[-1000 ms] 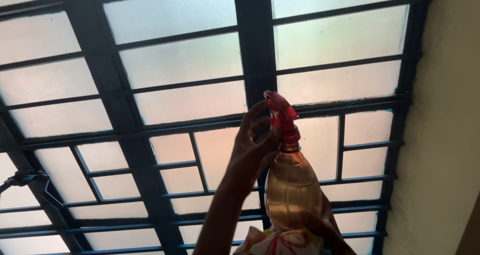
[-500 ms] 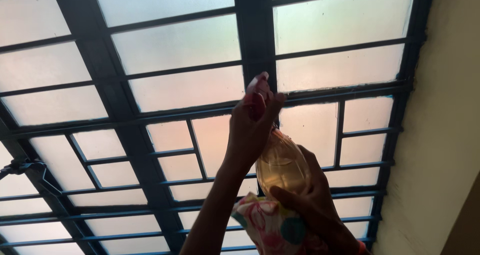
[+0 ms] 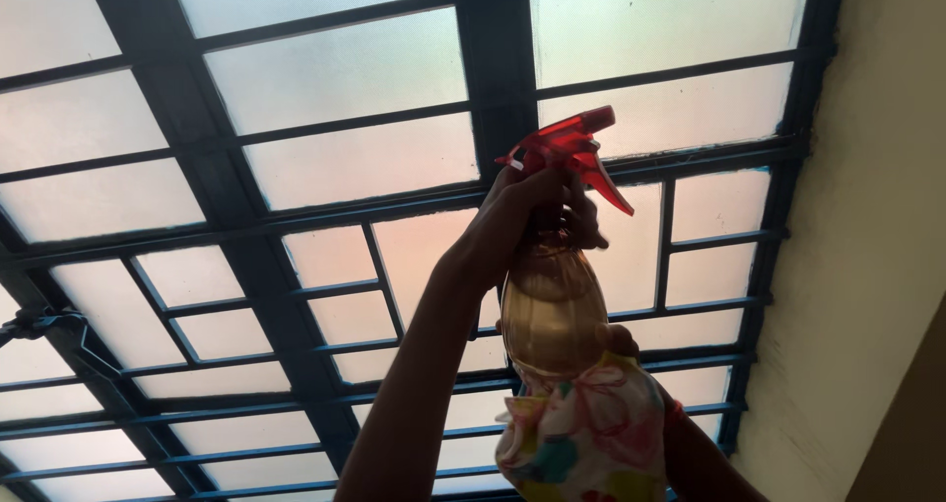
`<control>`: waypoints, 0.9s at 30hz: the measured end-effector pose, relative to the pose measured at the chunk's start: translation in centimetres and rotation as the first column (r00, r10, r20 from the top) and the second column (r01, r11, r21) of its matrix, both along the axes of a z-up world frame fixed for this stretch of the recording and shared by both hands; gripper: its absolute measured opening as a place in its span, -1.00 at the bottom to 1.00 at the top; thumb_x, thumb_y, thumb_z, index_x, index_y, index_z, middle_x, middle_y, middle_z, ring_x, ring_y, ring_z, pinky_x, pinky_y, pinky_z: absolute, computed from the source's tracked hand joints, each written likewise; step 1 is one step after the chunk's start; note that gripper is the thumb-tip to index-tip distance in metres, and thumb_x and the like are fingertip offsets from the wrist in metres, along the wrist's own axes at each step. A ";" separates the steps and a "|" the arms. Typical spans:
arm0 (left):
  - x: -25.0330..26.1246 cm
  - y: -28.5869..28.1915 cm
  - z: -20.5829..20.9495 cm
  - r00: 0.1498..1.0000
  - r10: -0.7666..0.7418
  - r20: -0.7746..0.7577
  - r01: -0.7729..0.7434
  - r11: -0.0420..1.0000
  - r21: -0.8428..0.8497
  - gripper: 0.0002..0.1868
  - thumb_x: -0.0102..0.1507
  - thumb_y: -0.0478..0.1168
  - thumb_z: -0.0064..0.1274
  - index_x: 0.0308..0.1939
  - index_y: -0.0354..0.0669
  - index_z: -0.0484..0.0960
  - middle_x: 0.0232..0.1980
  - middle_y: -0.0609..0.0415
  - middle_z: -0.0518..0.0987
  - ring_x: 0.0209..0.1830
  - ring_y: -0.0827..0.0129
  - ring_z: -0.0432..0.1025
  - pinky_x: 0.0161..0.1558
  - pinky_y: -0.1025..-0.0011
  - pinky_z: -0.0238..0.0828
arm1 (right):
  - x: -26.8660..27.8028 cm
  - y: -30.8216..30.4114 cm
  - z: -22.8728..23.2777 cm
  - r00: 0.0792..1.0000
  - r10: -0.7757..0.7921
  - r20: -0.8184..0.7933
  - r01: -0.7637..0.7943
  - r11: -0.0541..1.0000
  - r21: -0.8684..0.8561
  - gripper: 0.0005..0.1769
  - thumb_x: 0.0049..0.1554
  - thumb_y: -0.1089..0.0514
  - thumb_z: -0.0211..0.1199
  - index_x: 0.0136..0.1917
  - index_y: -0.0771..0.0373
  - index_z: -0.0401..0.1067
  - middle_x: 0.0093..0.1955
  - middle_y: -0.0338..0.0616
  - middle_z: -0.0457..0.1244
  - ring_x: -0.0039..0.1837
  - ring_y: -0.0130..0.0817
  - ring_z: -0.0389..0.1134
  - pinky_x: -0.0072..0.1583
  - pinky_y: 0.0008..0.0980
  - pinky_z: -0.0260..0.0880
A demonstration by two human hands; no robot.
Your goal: The person sprays a cleaning solution onto the glass panes of a window and wipes them with a cloth.
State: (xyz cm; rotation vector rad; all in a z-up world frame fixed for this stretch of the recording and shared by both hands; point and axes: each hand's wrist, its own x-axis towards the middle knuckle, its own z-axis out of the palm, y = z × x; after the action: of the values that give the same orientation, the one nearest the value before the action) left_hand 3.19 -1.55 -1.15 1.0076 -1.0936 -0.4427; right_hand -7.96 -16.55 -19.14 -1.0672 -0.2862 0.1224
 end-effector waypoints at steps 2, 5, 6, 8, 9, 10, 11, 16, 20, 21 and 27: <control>0.1 0.3 0.2 0.991 -0.128 -0.031 0.129 0.991 0.034 -0.36 0.44 -0.07 0.01 0.42 -0.48 0.20 0.05 -0.45 0.48 0.08 -0.29 0.48 0.19 -0.25 0.58 | 0.0 0.4 0.3 1.000 -0.012 0.007 0.013 1.000 -0.010 0.16 -0.13 -0.31 0.36 0.55 0.21 -0.03 0.29 0.17 0.24 0.12 -0.01 0.44 -0.01 -0.14 0.63; -1.0 0.3 0.8 0.991 -0.129 0.029 0.127 0.990 0.069 -0.21 0.33 -0.10 -0.06 0.60 -0.10 0.00 0.31 -0.43 0.34 0.25 -0.18 0.46 0.17 -0.13 0.61 | -0.1 1.0 0.6 0.999 -0.036 0.032 0.037 0.999 -0.040 0.16 -0.13 -0.33 0.35 0.55 0.21 -0.02 0.31 0.16 0.24 0.10 -0.01 0.45 -0.03 -0.16 0.63; -1.5 0.2 1.0 0.993 -0.099 0.068 0.094 0.993 0.076 -0.16 0.30 -0.10 -0.09 0.62 0.04 -0.09 0.39 -0.40 0.29 0.31 -0.13 0.45 0.16 -0.09 0.62 | 0.0 1.2 1.0 0.998 -0.047 0.043 0.049 0.997 -0.056 0.16 -0.12 -0.34 0.34 0.55 0.21 -0.01 0.31 0.16 0.23 0.09 -0.01 0.45 -0.04 -0.16 0.63; -2.2 0.1 1.2 0.989 -0.082 0.119 0.077 0.996 0.050 -0.09 0.24 -0.16 -0.06 0.64 0.01 -0.12 0.52 -0.28 0.15 0.30 -0.19 0.45 0.14 -0.14 0.62 | 0.0 1.6 1.6 0.993 -0.089 0.074 0.095 0.992 -0.086 0.16 -0.12 -0.36 0.34 0.55 0.21 0.00 0.32 0.16 0.23 0.08 -0.01 0.46 -0.05 -0.18 0.63; -2.4 0.1 1.2 0.987 -0.072 0.144 0.067 0.997 0.036 -0.05 0.21 -0.18 -0.04 0.64 0.00 -0.13 0.59 -0.22 0.07 0.30 -0.21 0.45 0.13 -0.16 0.62 | 0.0 1.8 1.8 0.990 -0.109 0.089 0.118 0.988 -0.101 0.16 -0.12 -0.36 0.33 0.55 0.21 0.00 0.33 0.16 0.23 0.07 -0.01 0.46 -0.06 -0.18 0.63; -2.6 0.2 1.1 0.988 -0.111 0.107 0.114 0.993 -0.017 -0.02 0.21 -0.23 0.00 0.67 -0.01 -0.12 0.62 -0.22 0.11 0.38 -0.14 0.41 0.22 -0.13 0.59 | 0.1 2.0 2.1 0.987 -0.125 0.101 0.137 0.984 -0.116 0.16 -0.12 -0.37 0.33 0.55 0.21 0.00 0.33 0.16 0.23 0.06 -0.01 0.46 -0.06 -0.19 0.63; -2.7 0.4 1.0 0.986 -0.154 0.071 0.159 0.985 -0.069 0.02 0.22 -0.28 0.04 0.70 -0.02 -0.12 0.64 -0.22 0.14 0.47 -0.07 0.38 0.32 -0.10 0.57 | 0.0 2.1 2.3 0.983 -0.142 0.114 0.156 0.979 -0.128 0.16 -0.12 -0.38 0.33 0.55 0.21 0.01 0.34 0.16 0.23 0.05 0.00 0.46 -0.07 -0.19 0.63; -3.2 0.7 1.1 0.984 -0.166 0.058 0.169 0.984 -0.063 -0.12 0.29 -0.35 -0.04 0.67 -0.03 -0.05 0.25 -0.35 0.52 -0.02 0.11 0.57 -0.05 0.14 0.65 | 1.1 2.1 3.4 0.961 -0.209 0.178 0.239 0.957 -0.165 0.16 -0.12 -0.42 0.31 0.55 0.20 0.03 0.36 0.15 0.23 0.01 0.00 0.48 -0.10 -0.22 0.63; -3.8 0.0 0.6 0.996 0.084 0.037 -0.083 0.996 -0.024 -0.24 0.28 -0.47 -0.02 0.59 -0.28 0.18 0.01 -0.26 0.68 -0.49 0.41 0.53 -0.42 0.43 0.57 | 2.1 2.3 3.4 0.942 -0.252 0.221 0.293 0.940 -0.177 0.17 -0.11 -0.45 0.29 0.55 0.20 0.05 0.38 0.15 0.22 -0.02 0.00 0.49 -0.13 -0.24 0.63; -3.8 -0.2 0.6 0.984 0.175 -0.001 -0.175 0.984 -0.017 -0.28 0.28 -0.49 0.00 0.55 -0.33 0.23 -0.03 -0.24 0.69 -0.55 0.47 0.52 -0.49 0.49 0.54 | 2.4 2.2 3.4 0.938 -0.260 0.230 0.304 0.935 -0.182 0.17 -0.11 -0.46 0.29 0.55 0.20 0.06 0.39 0.15 0.22 -0.03 0.00 0.50 -0.14 -0.25 0.63; -1.3 2.0 3.7 0.835 0.546 0.065 -0.535 0.835 -0.129 -0.46 0.19 -0.52 -0.03 0.29 -0.39 0.55 -0.11 -0.16 0.76 -0.63 0.52 0.44 -0.60 0.56 0.43 | 4.3 0.6 5.4 0.866 -0.324 0.381 0.432 0.868 -0.243 0.18 -0.11 -0.51 0.27 0.55 0.20 0.08 0.42 0.14 0.22 -0.08 0.00 0.51 -0.18 -0.28 0.64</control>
State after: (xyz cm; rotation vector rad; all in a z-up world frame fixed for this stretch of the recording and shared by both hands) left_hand 1.92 0.43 2.52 1.2000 -0.8549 0.1297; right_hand -3.61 -15.96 -13.78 -1.4545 -0.3555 -0.3885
